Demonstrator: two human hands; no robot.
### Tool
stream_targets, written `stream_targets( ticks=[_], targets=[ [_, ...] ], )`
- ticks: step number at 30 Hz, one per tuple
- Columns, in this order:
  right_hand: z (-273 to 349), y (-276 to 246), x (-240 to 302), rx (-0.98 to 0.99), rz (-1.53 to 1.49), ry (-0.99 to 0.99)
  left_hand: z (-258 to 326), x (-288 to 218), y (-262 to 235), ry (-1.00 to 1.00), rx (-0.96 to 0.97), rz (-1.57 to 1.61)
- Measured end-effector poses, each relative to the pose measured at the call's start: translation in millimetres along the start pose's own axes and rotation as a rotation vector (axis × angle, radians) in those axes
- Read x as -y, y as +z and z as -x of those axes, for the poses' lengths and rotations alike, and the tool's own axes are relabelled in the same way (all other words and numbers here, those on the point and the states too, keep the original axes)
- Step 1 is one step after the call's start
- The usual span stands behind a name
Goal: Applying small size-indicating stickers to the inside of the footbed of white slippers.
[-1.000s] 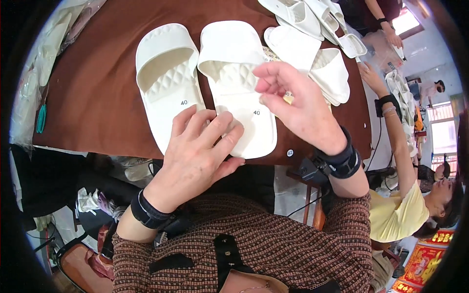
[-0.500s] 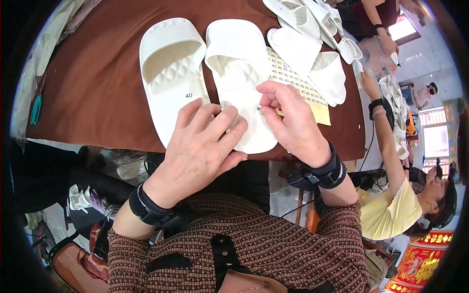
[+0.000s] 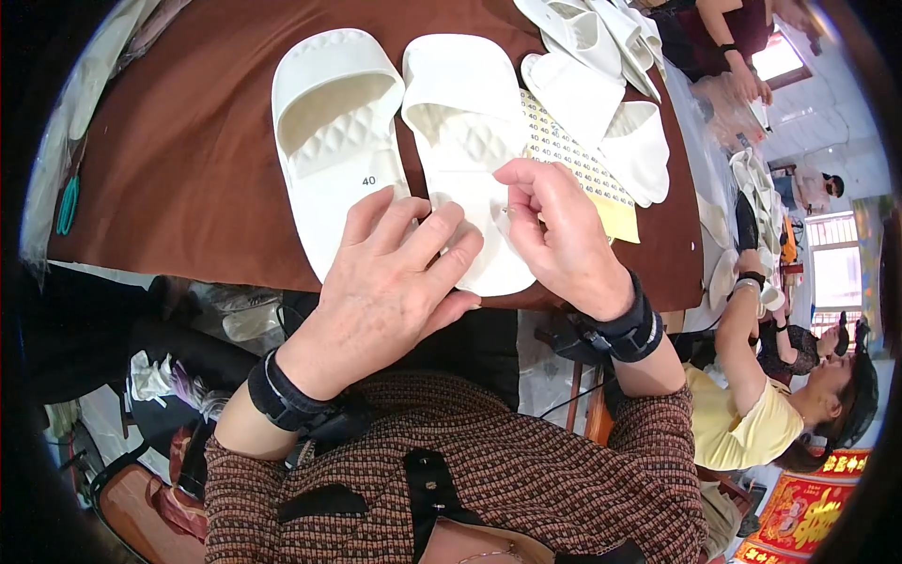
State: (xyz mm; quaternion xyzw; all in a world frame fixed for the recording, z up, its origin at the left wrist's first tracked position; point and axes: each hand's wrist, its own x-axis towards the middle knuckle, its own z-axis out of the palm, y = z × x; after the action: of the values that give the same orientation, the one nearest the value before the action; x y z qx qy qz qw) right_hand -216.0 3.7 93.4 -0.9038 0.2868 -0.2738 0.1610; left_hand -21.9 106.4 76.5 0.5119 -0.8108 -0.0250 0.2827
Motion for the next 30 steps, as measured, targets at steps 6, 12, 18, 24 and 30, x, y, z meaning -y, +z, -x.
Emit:
stream_targets(
  ticks=[6, 12, 18, 24, 30],
  targets=[
    [-9, -8, 5, 0.047, -0.266, 0.124, 1, 0, -1, 0.000, -0.012, 0.003],
    [-24, -2, 8, 0.187, -0.327, 0.126, 2, 2, -1, 0.017, -0.020, 0.016],
    [-32, 6, 1, 0.213, -0.275, 0.014, 4, 4, 1, 0.012, -0.035, 0.039],
    [-36, 5, 2, 0.250, -0.145, -0.053, 5, 4, 0, -0.002, -0.020, 0.052],
    [-34, 6, -1, 0.254, -0.158, -0.031, 3, 4, 0, -0.002, -0.022, 0.045]
  ],
)
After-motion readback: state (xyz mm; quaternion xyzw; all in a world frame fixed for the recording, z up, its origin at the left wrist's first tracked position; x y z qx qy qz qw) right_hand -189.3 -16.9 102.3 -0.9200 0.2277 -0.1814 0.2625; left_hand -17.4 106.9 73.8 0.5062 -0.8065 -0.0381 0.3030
